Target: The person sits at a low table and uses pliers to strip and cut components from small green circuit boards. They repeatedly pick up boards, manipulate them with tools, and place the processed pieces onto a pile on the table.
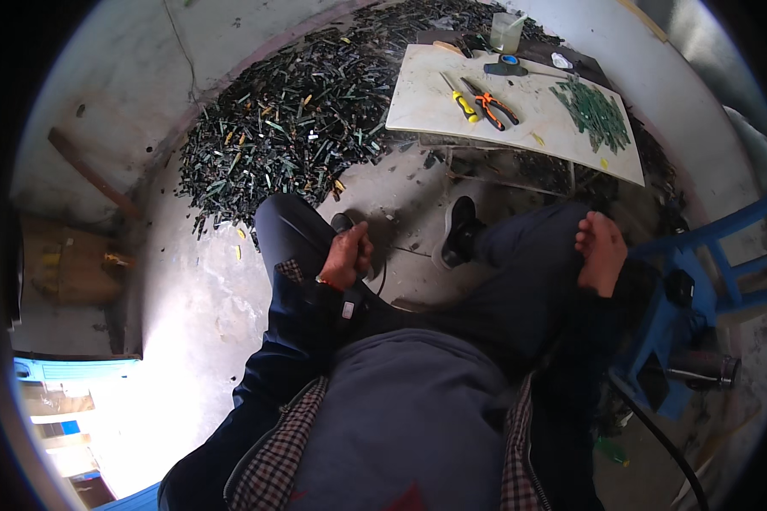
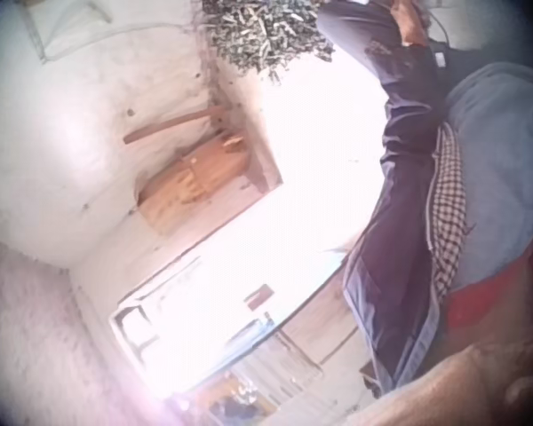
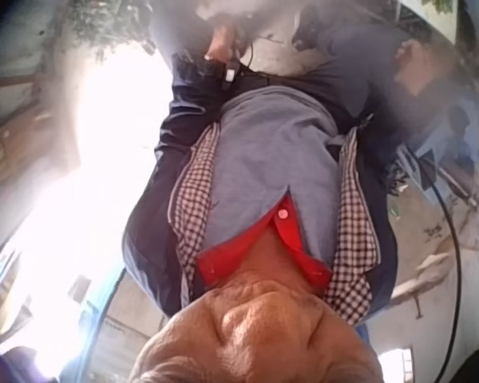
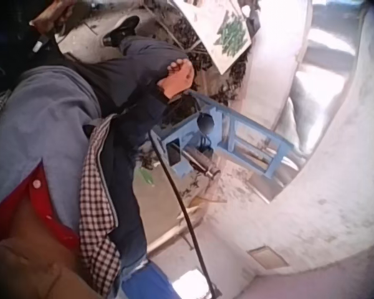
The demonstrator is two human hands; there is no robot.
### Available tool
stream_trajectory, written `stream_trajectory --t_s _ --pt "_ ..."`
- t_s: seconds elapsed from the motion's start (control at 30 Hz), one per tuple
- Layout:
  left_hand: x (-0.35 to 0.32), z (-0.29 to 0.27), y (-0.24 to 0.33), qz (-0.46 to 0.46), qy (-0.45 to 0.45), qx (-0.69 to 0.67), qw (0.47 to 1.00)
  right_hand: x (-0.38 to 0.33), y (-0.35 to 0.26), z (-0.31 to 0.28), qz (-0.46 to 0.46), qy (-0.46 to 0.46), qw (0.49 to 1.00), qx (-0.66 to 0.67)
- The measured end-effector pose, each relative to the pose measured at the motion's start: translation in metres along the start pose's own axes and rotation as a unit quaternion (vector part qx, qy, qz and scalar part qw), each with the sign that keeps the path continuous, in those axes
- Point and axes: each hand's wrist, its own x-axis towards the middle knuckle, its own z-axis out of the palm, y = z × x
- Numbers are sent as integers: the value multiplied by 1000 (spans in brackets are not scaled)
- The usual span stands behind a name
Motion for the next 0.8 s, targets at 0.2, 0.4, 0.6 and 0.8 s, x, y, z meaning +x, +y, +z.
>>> stream_trajectory --t_s 0.2,0.4,0.6,0.8 --pt "-1 7 -19 25 -13 27 999 -2 1 45 43 -76 996 -21" --pt "-14 17 -12 -11 55 66 996 3 -11 105 57 -277 955 -91" --pt "-33 19 -1 -6 74 45 996 -5 13 178 18 -474 847 -239" --pt "-9 34 27 -19 109 8 994 3 73 241 64 -534 751 -382"
